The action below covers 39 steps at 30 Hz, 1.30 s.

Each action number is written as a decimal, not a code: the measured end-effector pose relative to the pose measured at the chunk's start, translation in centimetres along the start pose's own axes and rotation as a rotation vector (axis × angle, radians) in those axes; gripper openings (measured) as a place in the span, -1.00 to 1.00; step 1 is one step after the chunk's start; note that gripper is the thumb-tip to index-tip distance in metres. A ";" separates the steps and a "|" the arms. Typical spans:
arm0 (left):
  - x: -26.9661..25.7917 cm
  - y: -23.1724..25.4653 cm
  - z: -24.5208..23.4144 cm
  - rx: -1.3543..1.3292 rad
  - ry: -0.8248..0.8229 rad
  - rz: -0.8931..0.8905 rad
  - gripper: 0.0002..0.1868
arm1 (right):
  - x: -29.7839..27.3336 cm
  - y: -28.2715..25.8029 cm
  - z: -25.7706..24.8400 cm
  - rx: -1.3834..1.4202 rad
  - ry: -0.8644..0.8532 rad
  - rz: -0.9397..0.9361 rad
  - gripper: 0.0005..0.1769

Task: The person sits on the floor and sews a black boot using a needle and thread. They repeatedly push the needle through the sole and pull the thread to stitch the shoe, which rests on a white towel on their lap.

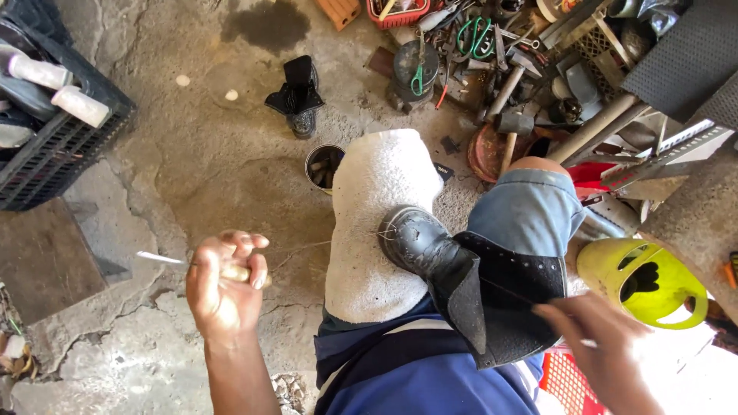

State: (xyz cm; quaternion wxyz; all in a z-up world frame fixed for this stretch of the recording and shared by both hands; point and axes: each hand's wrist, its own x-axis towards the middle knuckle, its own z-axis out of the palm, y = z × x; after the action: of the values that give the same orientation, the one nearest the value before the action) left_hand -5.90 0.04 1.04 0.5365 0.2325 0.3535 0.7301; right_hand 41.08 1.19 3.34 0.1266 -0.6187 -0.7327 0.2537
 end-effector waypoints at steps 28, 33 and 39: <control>-0.8 -9.5 7.7 1.197 -0.302 0.035 -0.82 | 3.5 -5.3 2.1 0.116 -0.266 0.043 -0.74; -1.1 -10.9 7.5 1.160 -0.322 0.070 -0.81 | 1.4 -1.7 3.6 -0.059 -0.312 0.083 -0.69; -0.7 -11.3 6.3 1.086 -0.339 -0.079 -0.77 | 1.6 -0.3 4.0 -0.112 -0.379 0.091 -0.58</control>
State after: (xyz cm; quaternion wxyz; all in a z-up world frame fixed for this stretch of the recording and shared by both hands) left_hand 5.86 2.99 -3.48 0.4162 0.5754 0.5956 0.3754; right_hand 38.52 1.81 -0.03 -0.0599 -0.5984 -0.7275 0.3302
